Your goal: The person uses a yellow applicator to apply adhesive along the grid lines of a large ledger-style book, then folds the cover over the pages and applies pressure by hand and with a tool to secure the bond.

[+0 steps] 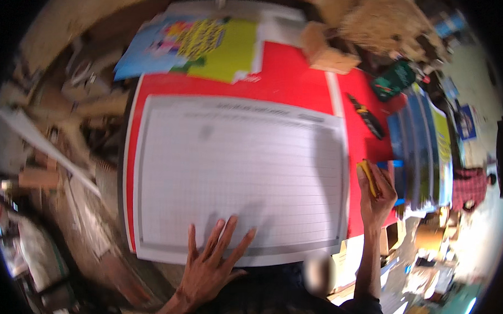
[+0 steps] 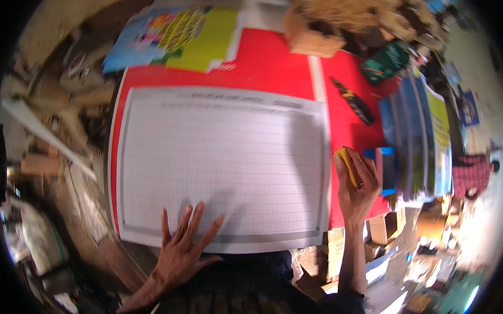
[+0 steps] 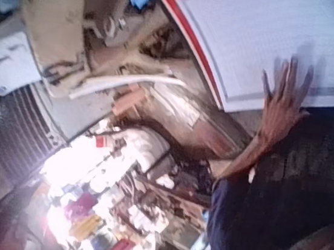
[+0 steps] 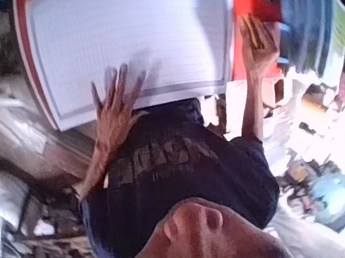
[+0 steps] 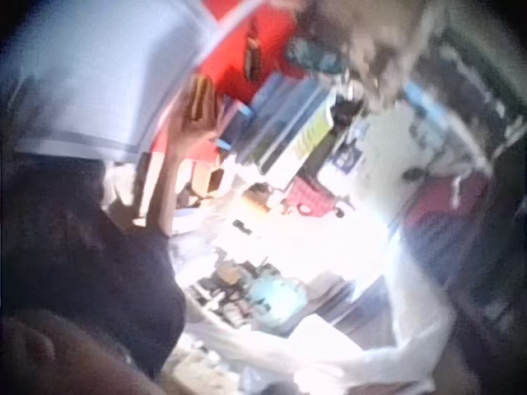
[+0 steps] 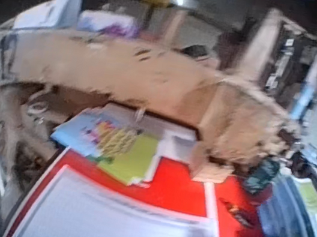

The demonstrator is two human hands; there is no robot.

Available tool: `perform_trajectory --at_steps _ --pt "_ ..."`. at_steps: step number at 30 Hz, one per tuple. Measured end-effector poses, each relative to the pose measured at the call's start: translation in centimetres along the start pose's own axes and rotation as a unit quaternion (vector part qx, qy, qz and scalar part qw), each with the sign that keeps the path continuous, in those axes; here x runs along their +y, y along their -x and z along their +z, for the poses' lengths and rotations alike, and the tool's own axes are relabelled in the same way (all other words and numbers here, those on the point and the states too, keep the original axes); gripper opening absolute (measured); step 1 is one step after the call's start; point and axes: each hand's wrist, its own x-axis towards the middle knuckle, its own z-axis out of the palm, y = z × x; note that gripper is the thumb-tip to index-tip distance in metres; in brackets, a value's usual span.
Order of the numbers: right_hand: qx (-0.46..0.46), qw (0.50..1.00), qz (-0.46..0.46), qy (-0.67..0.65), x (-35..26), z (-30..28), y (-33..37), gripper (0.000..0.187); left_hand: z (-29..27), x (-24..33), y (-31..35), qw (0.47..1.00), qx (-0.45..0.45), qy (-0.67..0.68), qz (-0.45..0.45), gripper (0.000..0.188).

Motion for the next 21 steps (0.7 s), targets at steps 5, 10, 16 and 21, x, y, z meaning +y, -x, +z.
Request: perform_trajectory --at_steps 5,10,16,21 --pt "-0.013 0.995 -0.058 0.082 4.1 -2.3 1.3 0.028 -1.7 -0.6 0.6 0.970 0.177 -0.074 0.151 0.033" --pt "-0.091 0.994 0.016 0.059 4.8 -2.6 1.9 0.048 -11.5 2.0 -2.1 0.926 0.269 -0.110 0.242 0.018" --pt "-0.081 0.980 -0.102 -0.148 -0.8 -2.9 -1.3 0.088 -25.8 4.8 -4.1 0.874 0.414 -0.169 0.190 0.014" --pt "-0.103 0.928 0.004 -0.359 -4.6 -3.4 -2.3 0.048 -37.7 3.8 -5.3 0.903 0.398 -0.125 0.102 0.022"
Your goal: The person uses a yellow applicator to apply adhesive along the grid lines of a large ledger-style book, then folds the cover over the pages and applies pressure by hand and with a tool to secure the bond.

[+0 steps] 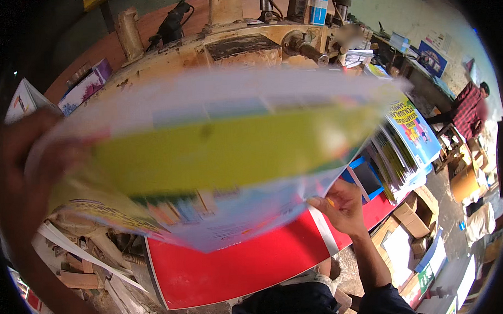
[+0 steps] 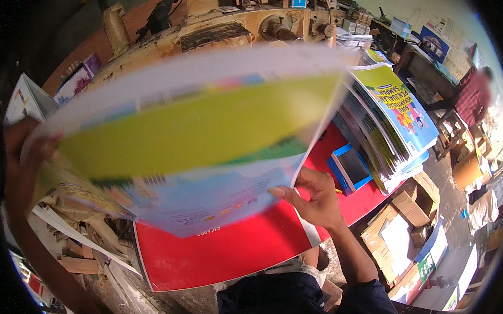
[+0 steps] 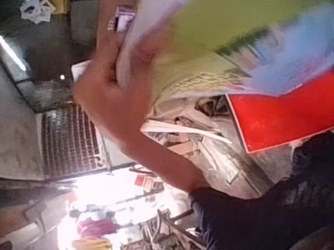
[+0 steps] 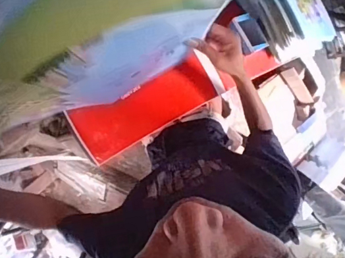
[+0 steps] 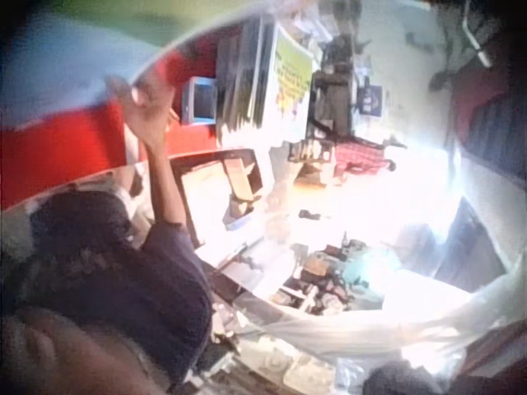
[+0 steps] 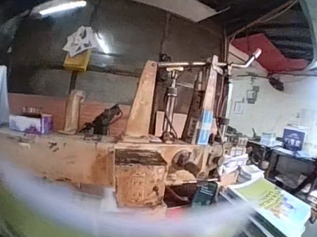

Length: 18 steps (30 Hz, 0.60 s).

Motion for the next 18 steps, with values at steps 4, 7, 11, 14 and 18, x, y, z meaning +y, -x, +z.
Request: perform_trajectory --at_steps 4,7,11,14,18 --pt "-0.027 0.985 0.122 -0.117 -1.6 0.5 2.0 0.026 7.8 -1.2 -4.1 0.985 -0.076 0.147 -0.057 0.032" --pt "-0.065 0.978 0.164 -0.108 0.2 0.5 3.1 0.022 14.4 -8.3 -4.1 0.898 -0.416 0.144 -0.023 0.044" --pt "-0.132 0.948 0.246 0.154 2.7 -0.9 1.8 0.034 28.2 -12.9 2.4 0.874 -0.437 0.212 -0.016 0.040" --pt "-0.001 0.891 -0.005 0.455 6.5 -4.7 -1.6 0.049 32.3 -12.7 5.6 0.904 -0.358 0.230 -0.044 0.034" --pt "0.069 0.791 -0.059 0.605 8.6 -11.1 -11.0 0.059 32.1 -7.8 8.8 0.970 -0.112 0.215 -0.026 0.030"
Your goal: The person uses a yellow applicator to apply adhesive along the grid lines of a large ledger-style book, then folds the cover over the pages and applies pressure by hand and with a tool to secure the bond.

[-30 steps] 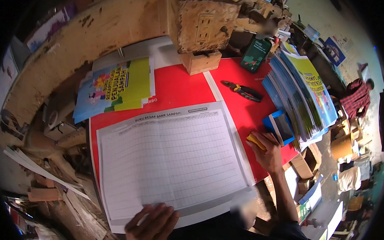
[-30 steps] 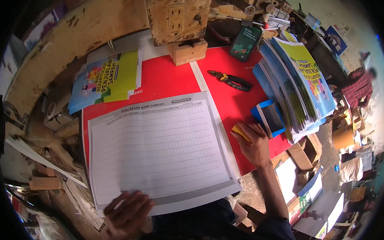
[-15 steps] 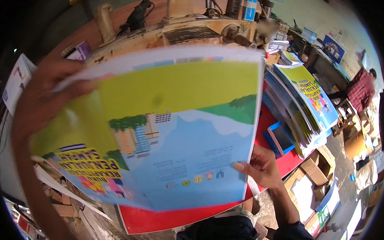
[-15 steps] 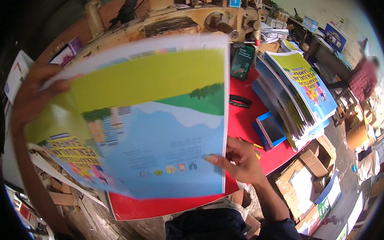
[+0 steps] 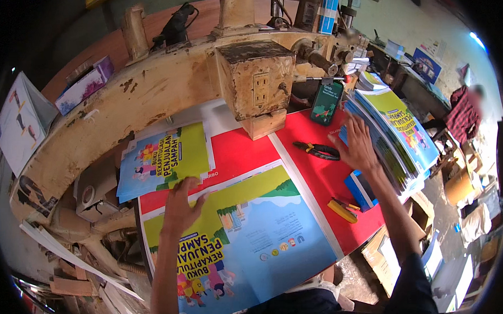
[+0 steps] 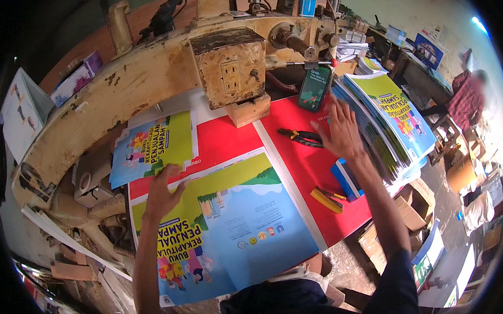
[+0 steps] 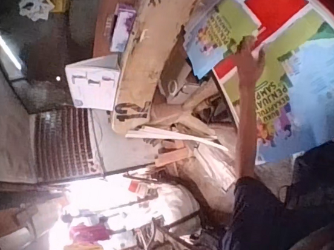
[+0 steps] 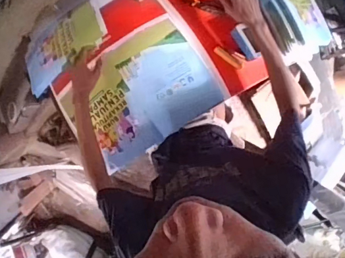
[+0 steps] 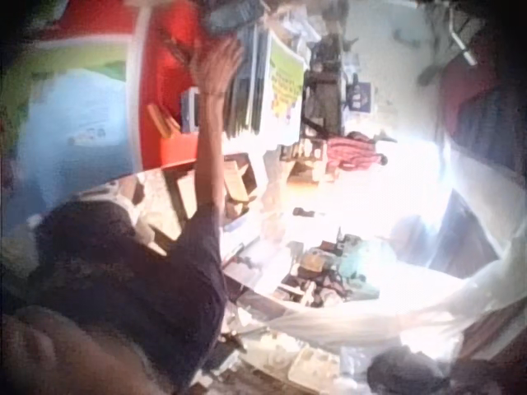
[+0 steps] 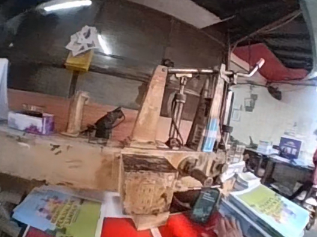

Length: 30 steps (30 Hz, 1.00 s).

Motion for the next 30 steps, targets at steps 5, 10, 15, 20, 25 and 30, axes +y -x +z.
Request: perform_trajectory --at_steps 5,10,15,20,25,30 --pt "0.065 0.983 -0.104 0.134 6.3 4.7 -5.5 0.067 -0.8 1.7 5.2 0.996 0.060 0.007 -0.063 0.030" --pt "0.016 0.984 -0.046 0.170 6.9 6.7 -7.7 0.068 -0.4 0.0 8.0 0.988 0.116 0.026 -0.096 0.026" --pt "0.002 0.985 -0.045 0.168 7.4 7.0 -7.6 0.065 -0.1 0.3 7.8 0.987 0.120 0.021 -0.103 0.024" --pt "0.038 0.984 -0.056 0.164 7.6 7.0 -7.5 0.057 -0.1 0.1 8.2 0.989 0.130 0.012 -0.073 0.024" --pt "0.073 0.986 -0.042 0.141 5.8 5.1 -5.2 0.048 -1.8 6.1 8.1 0.986 0.131 0.030 -0.096 0.030" --pt "-0.212 0.973 -0.070 -0.061 0.1 4.7 -2.5 0.064 -9.1 19.4 10.5 0.996 0.011 -0.065 0.058 0.036"
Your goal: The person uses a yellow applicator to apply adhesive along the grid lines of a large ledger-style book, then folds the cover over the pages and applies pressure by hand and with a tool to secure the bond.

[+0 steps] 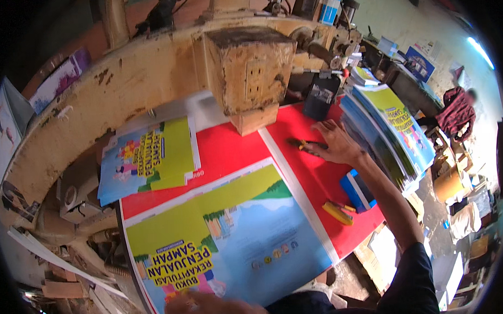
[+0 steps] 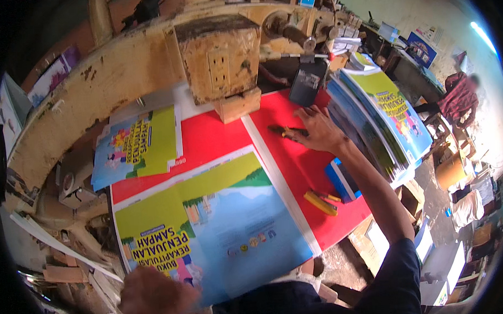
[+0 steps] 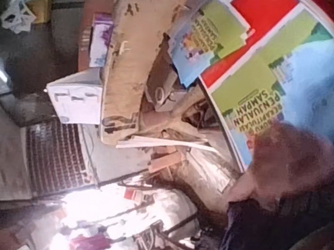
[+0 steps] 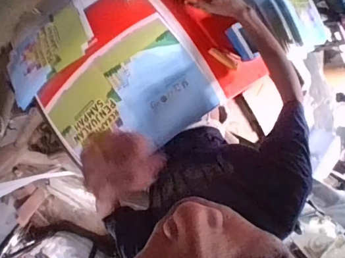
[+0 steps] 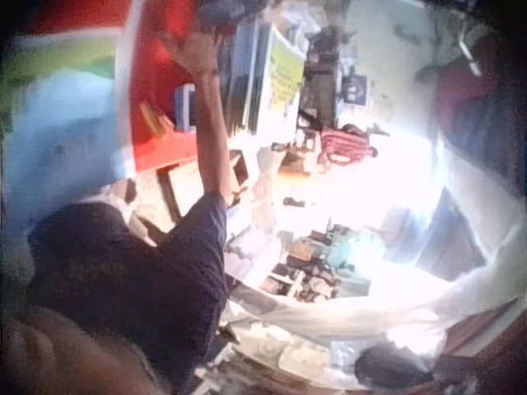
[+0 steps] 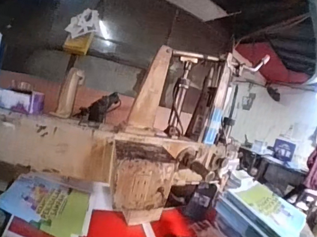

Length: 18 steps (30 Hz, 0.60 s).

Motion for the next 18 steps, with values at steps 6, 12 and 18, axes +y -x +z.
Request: perform_trajectory --at_steps 6,12,18 --pt "-0.071 0.996 0.035 0.032 4.8 3.9 3.1 0.077 -2.1 4.9 -6.1 0.954 -0.121 0.163 0.220 0.047" --pt "-0.067 0.997 0.021 0.014 1.8 6.4 0.8 0.072 8.7 -3.3 0.9 0.993 -0.059 0.030 -0.094 0.052" --pt "-0.029 0.996 0.083 0.027 -1.6 3.4 2.9 0.073 12.9 -7.5 5.4 0.954 -0.078 -0.181 -0.226 0.089"
